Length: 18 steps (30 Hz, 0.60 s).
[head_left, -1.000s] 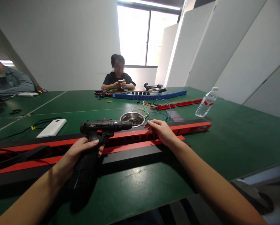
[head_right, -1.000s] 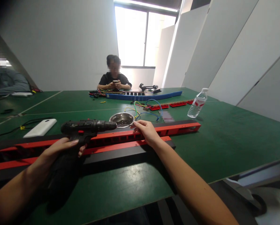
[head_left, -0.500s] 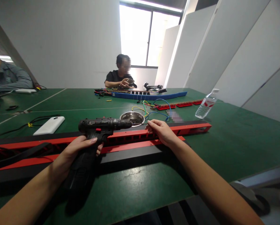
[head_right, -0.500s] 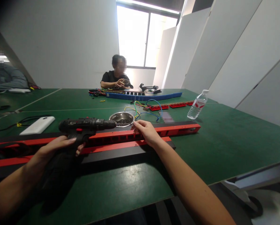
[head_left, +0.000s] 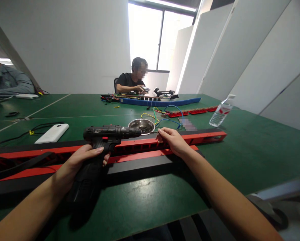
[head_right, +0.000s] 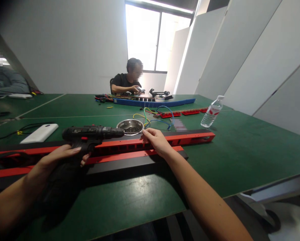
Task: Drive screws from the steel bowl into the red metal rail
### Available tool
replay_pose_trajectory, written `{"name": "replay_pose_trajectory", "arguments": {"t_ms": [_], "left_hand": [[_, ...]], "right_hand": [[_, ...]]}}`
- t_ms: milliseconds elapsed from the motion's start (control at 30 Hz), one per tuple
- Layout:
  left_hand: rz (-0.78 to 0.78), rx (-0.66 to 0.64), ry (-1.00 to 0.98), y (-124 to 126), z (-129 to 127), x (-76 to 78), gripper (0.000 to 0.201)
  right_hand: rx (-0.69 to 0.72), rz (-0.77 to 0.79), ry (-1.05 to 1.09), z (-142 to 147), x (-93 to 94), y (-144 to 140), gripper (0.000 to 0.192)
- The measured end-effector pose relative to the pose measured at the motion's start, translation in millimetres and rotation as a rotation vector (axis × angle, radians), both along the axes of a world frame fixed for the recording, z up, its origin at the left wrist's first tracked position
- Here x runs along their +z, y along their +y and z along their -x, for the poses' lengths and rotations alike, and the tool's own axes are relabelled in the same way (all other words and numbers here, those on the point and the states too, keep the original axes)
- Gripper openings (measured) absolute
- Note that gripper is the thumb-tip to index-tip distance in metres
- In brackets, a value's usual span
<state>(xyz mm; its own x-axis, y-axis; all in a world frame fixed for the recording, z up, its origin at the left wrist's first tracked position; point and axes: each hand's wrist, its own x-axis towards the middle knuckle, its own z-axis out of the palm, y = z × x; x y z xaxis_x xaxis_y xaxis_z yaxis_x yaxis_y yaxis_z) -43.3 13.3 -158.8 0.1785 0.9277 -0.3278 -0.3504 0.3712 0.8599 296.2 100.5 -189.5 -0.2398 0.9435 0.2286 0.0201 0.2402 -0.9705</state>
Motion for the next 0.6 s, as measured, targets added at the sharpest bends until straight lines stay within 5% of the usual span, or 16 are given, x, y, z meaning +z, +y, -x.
{"name": "replay_pose_trajectory", "arguments": {"t_ms": [600], "left_hand": [[-0.091,-0.045,0.206,-2.4,-1.5,1.4,0.028]], "right_hand": [[-0.02,-0.005,-0.07,1.1,1.1,-4.8,0.041]]}}
